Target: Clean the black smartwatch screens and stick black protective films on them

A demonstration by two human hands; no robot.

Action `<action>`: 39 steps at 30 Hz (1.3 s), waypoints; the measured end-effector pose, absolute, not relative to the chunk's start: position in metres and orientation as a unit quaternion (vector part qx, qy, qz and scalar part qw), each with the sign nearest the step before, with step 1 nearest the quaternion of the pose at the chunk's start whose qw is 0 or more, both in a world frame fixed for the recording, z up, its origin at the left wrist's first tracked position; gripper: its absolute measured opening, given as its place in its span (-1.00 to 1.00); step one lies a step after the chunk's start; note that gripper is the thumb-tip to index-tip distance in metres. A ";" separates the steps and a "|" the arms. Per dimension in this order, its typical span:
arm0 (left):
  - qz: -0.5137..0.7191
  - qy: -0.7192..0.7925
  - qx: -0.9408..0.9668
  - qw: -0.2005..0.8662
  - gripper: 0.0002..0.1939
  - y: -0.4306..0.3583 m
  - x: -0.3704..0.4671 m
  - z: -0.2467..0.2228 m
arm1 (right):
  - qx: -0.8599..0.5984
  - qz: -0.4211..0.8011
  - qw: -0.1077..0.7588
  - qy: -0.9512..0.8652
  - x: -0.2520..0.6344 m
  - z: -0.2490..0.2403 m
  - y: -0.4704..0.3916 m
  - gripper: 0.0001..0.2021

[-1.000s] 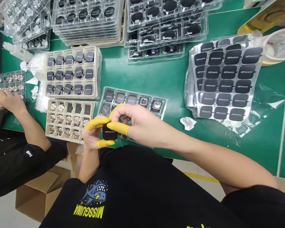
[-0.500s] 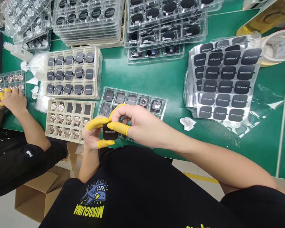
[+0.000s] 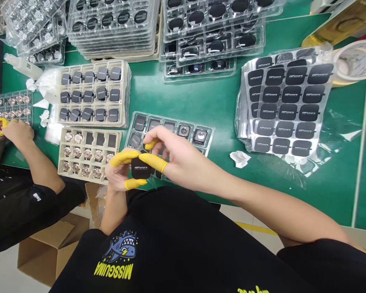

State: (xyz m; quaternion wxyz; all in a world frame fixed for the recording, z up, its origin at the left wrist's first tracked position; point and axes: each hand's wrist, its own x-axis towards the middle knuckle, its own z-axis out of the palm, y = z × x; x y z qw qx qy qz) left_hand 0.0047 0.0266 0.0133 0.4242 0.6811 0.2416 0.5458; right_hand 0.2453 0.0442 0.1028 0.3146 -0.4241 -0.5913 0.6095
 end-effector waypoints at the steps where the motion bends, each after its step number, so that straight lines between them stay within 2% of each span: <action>1: 0.548 0.241 0.679 0.425 -0.12 0.026 0.004 0.012 | -0.424 0.623 0.315 -0.577 0.246 0.102 0.043 -0.69; 6: 0.507 0.292 0.675 0.448 -0.17 0.020 0.003 0.001 | -0.407 0.689 0.248 -0.546 0.246 0.099 0.034 -0.54; 11: 0.448 0.344 0.678 0.470 -0.53 0.010 -0.002 -0.002 | -0.399 0.704 0.204 -0.551 0.238 0.093 0.030 -0.55; 15: 0.417 0.348 0.688 0.481 -0.59 0.003 -0.006 0.005 | -0.400 0.707 0.202 -0.547 0.233 0.089 0.031 -0.50; 19: 0.398 0.359 0.694 0.481 -0.58 0.000 -0.002 0.012 | -0.418 0.680 0.205 -0.566 0.227 0.089 0.035 -0.45; 22: 0.389 0.367 0.694 0.482 -0.57 0.005 -0.003 0.016 | -0.433 0.665 0.208 -0.572 0.223 0.089 0.037 -0.52; 25: 0.367 0.363 0.698 0.496 -0.29 0.016 -0.019 0.021 | -0.435 0.676 0.221 -0.552 0.223 0.086 0.039 -0.55; 26: 0.351 0.358 0.704 0.504 -0.28 0.020 -0.026 0.023 | -0.434 0.687 0.221 -0.539 0.224 0.084 0.040 -0.52; 28: 0.325 0.362 0.714 0.504 -0.47 0.026 -0.042 0.026 | -0.429 0.706 0.211 -0.522 0.227 0.080 0.040 -0.48; 31: 0.336 0.413 0.687 0.494 -0.32 0.030 -0.058 0.029 | -0.424 0.698 0.201 -0.541 0.227 0.076 0.039 -0.52; 33: 0.352 0.386 0.667 0.531 -0.25 0.035 -0.068 0.035 | -0.421 0.693 0.200 -0.550 0.223 0.076 0.037 -0.55; 36: 0.364 0.279 0.662 0.592 -0.21 0.065 -0.098 0.053 | -0.409 0.703 0.218 -0.540 0.217 0.076 0.036 -0.58; 39: 0.369 0.332 0.677 0.543 -0.23 0.129 -0.160 0.070 | -0.420 0.657 0.279 -0.560 0.222 0.068 0.039 -0.53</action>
